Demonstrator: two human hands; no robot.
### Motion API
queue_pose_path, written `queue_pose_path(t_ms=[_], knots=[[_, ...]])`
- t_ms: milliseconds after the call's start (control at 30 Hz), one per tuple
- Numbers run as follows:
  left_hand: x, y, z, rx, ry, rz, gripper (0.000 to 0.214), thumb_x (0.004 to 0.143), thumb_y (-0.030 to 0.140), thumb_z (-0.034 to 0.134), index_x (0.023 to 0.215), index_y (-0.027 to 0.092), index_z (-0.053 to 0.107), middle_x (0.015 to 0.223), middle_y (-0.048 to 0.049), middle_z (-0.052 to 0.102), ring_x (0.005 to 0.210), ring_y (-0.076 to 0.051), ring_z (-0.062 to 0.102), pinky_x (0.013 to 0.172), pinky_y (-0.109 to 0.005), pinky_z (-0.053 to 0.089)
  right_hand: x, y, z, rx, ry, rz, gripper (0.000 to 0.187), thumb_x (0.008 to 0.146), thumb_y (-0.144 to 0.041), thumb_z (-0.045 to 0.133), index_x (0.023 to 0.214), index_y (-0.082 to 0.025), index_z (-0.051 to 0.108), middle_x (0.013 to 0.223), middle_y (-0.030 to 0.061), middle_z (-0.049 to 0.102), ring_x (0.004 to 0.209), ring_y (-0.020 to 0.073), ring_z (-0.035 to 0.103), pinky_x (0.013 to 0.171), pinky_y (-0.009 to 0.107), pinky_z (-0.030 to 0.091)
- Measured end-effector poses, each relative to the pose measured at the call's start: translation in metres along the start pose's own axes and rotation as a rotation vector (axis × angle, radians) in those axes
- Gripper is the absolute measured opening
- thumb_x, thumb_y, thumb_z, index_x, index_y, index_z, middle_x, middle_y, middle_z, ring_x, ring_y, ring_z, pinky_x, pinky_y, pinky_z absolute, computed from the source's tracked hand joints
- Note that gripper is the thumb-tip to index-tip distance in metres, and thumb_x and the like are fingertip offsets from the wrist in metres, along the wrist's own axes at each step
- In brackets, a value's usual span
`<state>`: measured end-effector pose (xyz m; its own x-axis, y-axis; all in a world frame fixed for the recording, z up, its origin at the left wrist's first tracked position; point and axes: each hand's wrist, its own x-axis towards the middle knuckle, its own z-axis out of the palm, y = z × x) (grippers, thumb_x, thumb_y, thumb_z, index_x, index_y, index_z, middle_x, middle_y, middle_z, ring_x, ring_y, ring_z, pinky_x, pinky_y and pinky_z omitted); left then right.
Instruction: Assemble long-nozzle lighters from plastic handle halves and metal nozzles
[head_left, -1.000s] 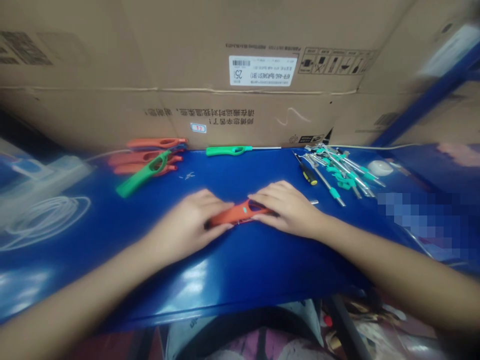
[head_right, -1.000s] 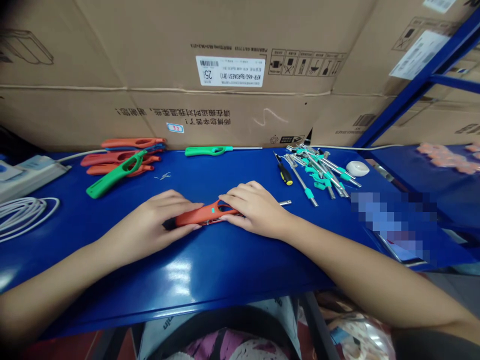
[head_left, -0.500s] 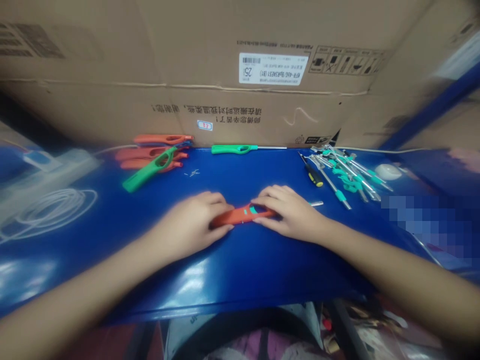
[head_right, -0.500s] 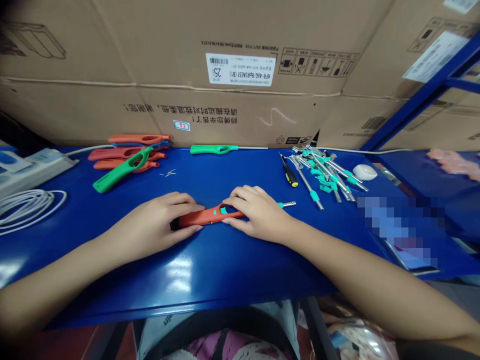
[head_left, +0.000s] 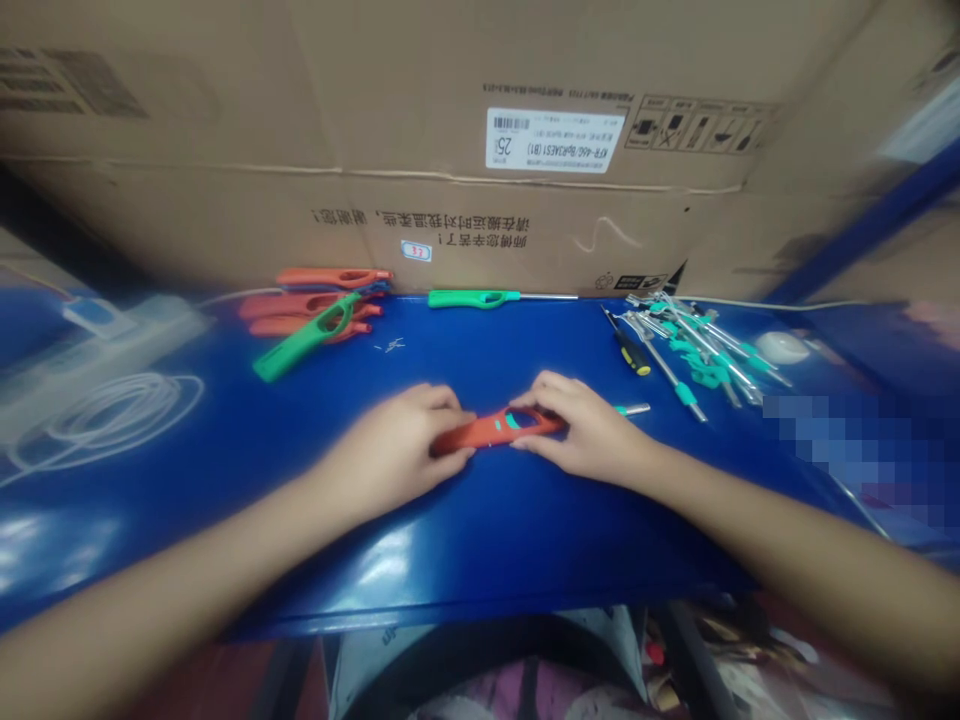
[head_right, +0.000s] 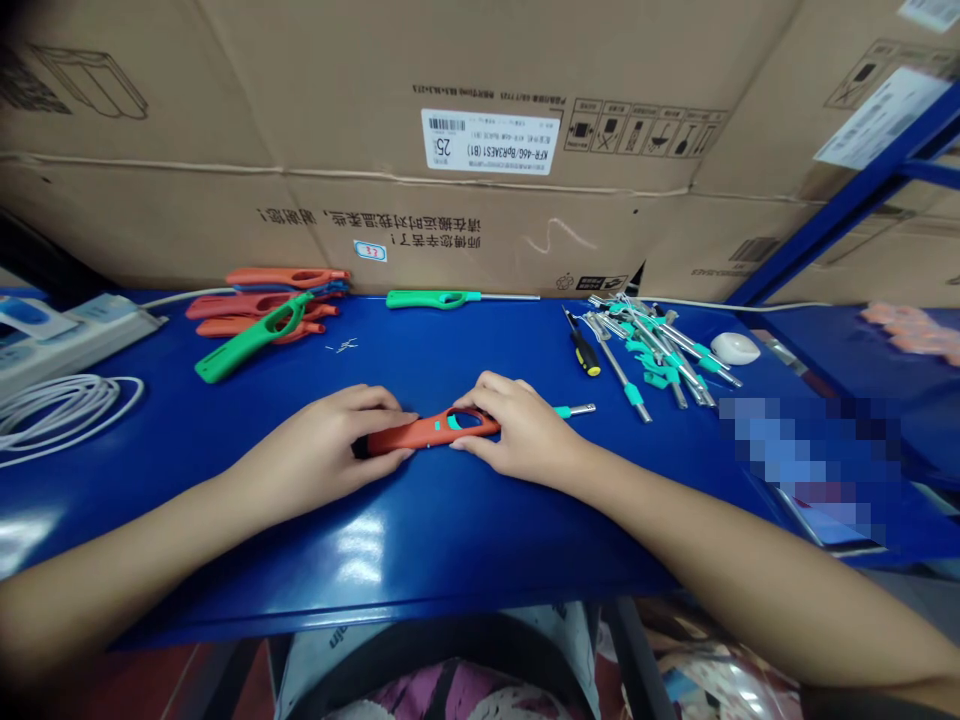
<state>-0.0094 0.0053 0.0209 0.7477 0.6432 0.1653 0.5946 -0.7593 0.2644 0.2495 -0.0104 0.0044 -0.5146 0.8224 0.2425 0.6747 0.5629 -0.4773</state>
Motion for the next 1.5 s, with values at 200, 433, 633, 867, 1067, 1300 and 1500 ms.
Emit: queue_pose_path(t_ms=[200,433,633,867,1067,1300,1500], knots=[[-0.001,-0.002,0.002,0.203,-0.006,0.071,0.03,0.092,0.025,0.059,0.118,0.014,0.069,0.103,-0.01,0.069,0.093,-0.025,0.066,0.076,-0.034,0.053,0.0,0.001,-0.001,-0.022,0.052,-0.138,0.02,0.089,-0.02,0.067,0.108,-0.016,0.066,0.099,0.0088,0.067,0.091,0.0213,0.063,0.08,0.034,0.051],[0.001,-0.005,0.002,-0.04,0.034,0.112,0.032,0.104,0.035,0.045,0.116,0.017,0.069,0.094,-0.0075,0.067,0.087,-0.02,0.063,0.078,-0.03,0.05,-0.004,0.002,-0.005,-0.045,0.132,-0.197,0.012,0.095,-0.027,0.064,0.092,-0.016,0.065,0.086,0.0065,0.066,0.078,0.0182,0.061,0.07,0.029,0.048],[0.001,-0.003,-0.003,-0.094,0.014,0.085,0.031,0.104,0.034,0.045,0.11,0.016,0.069,0.088,-0.0066,0.064,0.083,-0.02,0.061,0.074,-0.031,0.048,-0.003,0.001,-0.005,0.027,0.157,-0.173,0.009,0.091,-0.025,0.07,0.095,-0.017,0.068,0.088,0.0053,0.07,0.078,0.0164,0.065,0.071,0.026,0.05],[0.002,-0.006,-0.005,-0.119,0.059,0.022,0.031,0.104,0.037,0.045,0.116,0.017,0.065,0.102,-0.007,0.068,0.089,-0.02,0.066,0.079,-0.031,0.052,-0.004,0.004,-0.013,-0.01,0.161,-0.102,0.011,0.095,-0.025,0.064,0.1,-0.017,0.068,0.092,0.0063,0.071,0.082,0.0179,0.066,0.074,0.028,0.05],[0.0,-0.009,0.004,0.107,0.086,0.094,0.044,0.102,0.044,0.049,0.139,0.021,0.052,0.111,-0.0087,0.068,0.094,-0.025,0.068,0.079,-0.037,0.054,-0.006,-0.002,-0.013,-0.124,0.061,-0.061,0.021,0.102,-0.028,0.05,0.097,-0.017,0.067,0.091,0.0069,0.07,0.08,0.0192,0.065,0.071,0.03,0.049],[-0.001,-0.006,0.006,0.078,0.052,0.198,0.04,0.103,0.047,0.044,0.126,0.019,0.062,0.094,-0.0057,0.075,0.079,-0.024,0.07,0.072,-0.035,0.052,-0.007,-0.006,-0.012,-0.2,-0.006,-0.353,0.035,0.102,-0.037,0.049,0.126,-0.014,0.062,0.116,0.0128,0.071,0.104,0.0244,0.066,0.088,0.037,0.054],[-0.002,-0.002,0.011,-0.01,0.04,0.231,0.036,0.104,0.046,0.044,0.116,0.02,0.067,0.085,-0.0054,0.075,0.071,-0.018,0.07,0.065,-0.026,0.049,-0.011,-0.01,-0.007,-0.159,0.061,-0.403,0.025,0.103,-0.026,0.048,0.113,-0.017,0.068,0.109,0.0083,0.076,0.095,0.0195,0.069,0.083,0.032,0.054]])
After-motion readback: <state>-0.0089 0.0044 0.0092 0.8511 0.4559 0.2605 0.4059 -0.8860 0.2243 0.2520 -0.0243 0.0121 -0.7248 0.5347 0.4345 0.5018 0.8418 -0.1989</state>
